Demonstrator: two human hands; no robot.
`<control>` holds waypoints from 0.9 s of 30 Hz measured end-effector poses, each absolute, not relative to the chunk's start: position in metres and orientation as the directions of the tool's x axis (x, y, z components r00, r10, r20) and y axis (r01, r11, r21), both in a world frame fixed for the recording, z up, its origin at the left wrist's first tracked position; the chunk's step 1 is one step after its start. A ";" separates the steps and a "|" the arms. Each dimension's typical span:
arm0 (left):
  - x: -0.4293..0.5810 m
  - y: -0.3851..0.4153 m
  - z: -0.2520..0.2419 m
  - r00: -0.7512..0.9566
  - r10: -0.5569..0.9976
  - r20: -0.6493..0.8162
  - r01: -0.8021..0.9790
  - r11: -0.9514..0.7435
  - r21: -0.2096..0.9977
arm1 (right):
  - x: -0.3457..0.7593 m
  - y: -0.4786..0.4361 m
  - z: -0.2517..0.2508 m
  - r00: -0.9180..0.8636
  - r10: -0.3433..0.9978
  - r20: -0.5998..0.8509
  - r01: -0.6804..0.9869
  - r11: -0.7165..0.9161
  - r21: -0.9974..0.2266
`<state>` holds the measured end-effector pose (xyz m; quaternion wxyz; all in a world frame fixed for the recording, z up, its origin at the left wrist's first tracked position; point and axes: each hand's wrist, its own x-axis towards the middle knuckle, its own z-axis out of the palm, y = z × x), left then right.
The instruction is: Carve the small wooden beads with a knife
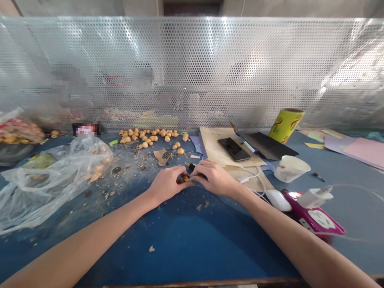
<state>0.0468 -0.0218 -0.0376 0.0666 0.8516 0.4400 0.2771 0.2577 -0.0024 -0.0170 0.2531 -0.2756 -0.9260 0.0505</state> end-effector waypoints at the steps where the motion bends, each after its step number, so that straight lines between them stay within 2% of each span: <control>1: 0.047 -0.022 -0.038 0.471 0.780 0.412 0.713 -0.612 0.344 | 0.259 -0.003 -0.016 -0.722 0.537 0.436 0.486 0.843 -0.231; 4: 0.047 -0.022 -0.037 0.492 0.772 0.402 0.709 -0.624 0.329 | 0.260 -0.005 -0.015 -0.732 0.534 0.423 0.480 0.845 -0.235; 10: 0.042 -0.022 -0.033 0.520 0.776 0.357 0.683 -0.629 0.371 | 0.263 -0.006 -0.010 -0.758 0.492 0.430 0.425 0.871 -0.247; 17: 0.042 -0.023 -0.033 0.541 0.789 0.291 0.720 -0.614 0.324 | 0.268 -0.002 -0.010 -0.747 0.525 0.409 0.440 0.851 -0.288; 23: 0.040 -0.022 -0.033 0.533 0.788 0.308 0.671 -0.615 0.413 | 0.268 -0.004 -0.010 -0.743 0.531 0.407 0.454 0.847 -0.277; 27: 0.039 -0.020 -0.035 0.536 0.780 0.322 0.658 -0.625 0.419 | 0.268 -0.004 -0.011 -0.740 0.532 0.410 0.446 0.846 -0.292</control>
